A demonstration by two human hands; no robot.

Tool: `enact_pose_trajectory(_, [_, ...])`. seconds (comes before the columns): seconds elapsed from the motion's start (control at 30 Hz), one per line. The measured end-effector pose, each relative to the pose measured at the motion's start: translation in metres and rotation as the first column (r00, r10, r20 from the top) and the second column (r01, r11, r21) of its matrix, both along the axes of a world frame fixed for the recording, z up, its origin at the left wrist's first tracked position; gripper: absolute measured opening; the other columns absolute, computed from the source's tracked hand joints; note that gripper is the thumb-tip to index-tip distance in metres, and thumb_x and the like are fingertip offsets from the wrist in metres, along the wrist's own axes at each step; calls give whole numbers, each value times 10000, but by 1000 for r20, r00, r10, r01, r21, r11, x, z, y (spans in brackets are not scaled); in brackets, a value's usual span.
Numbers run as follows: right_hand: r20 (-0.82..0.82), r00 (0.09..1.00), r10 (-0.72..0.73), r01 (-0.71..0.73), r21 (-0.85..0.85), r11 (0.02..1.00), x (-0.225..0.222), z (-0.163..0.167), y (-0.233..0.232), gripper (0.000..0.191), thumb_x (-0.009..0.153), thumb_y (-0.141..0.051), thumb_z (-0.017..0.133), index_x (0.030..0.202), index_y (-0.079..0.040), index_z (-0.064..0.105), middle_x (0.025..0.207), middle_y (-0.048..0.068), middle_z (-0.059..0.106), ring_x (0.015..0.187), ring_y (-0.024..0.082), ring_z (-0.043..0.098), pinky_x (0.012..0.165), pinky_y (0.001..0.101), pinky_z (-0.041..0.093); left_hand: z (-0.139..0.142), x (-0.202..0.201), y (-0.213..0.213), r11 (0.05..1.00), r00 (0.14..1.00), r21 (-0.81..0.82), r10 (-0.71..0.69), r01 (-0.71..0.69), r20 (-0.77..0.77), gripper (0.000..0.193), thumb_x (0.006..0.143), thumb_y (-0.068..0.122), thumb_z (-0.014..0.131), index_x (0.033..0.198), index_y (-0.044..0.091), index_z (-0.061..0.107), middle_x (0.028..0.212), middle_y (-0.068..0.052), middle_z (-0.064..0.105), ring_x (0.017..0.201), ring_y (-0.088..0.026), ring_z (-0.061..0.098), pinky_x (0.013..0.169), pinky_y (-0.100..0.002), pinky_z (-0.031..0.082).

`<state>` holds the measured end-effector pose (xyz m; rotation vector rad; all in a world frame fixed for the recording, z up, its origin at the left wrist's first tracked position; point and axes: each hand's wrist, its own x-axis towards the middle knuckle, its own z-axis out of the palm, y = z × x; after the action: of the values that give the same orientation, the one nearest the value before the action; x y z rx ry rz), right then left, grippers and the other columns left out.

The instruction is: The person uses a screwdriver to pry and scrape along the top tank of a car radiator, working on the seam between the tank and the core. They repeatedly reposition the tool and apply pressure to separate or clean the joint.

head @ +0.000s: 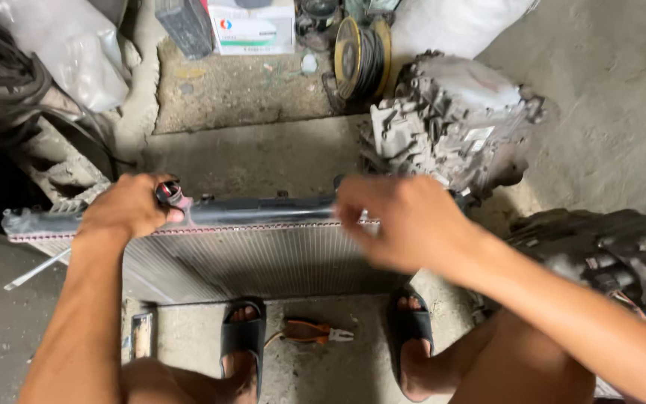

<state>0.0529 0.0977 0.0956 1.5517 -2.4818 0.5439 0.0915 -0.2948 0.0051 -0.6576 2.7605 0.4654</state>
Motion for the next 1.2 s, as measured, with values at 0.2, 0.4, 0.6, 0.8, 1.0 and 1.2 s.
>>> enact_pose_trajectory(0.2, [325,800,-504,271,555,787,-84,-38,39,555,924,-455,706,1340,-120,553,1089,133,627,999,279,643,891,454,563,37,0,29,997,999,-61,-35,37,34,447,849,381,815,1274,272,732,1141,-104,775,1100,-303,744,977,-466,556])
enact_pose_trajectory(0.4, [91,897,-433,274,654,705,-81,-80,63,618,795,-431,791,1331,-187,607,1276,42,662,1335,247,495,1234,536,259,62,-10,122,909,678,246,-52,337,-733,229,979,293,726,1142,133,733,948,-73,787,685,-193,741,631,-341,568])
enact_pose_trajectory(0.6, [-32,861,-507,372,720,586,-85,-73,78,725,735,-483,854,1349,-196,595,1307,62,624,1368,295,461,1202,578,267,55,-39,273,547,256,484,442,683,-860,295,1012,224,711,772,54,684,639,39,584,592,-54,517,543,-266,372])
enact_pose_trajectory(0.8, [18,953,-301,256,481,839,-97,-90,106,684,693,-454,873,1246,-96,687,1240,192,662,1256,417,523,1151,479,307,40,-79,356,435,193,589,669,681,-718,383,1036,150,671,711,10,524,582,37,426,582,-35,379,527,-255,281])
enact_pose_trajectory(1.0, [-10,948,-317,271,546,793,-102,-107,116,343,720,-243,784,1026,-99,733,1107,160,733,1153,322,650,1219,426,358,18,-82,373,488,59,518,685,703,-726,336,1049,129,642,759,-1,532,626,10,514,612,-43,455,555,-260,373])
enact_pose_trajectory(1.2, [132,893,-429,368,331,869,-104,-115,122,371,718,-230,790,1047,-109,670,1024,139,728,1049,372,638,915,466,511,16,-70,382,526,40,448,616,723,-787,352,1021,114,678,722,17,517,598,-7,488,558,-61,435,523,-268,330])
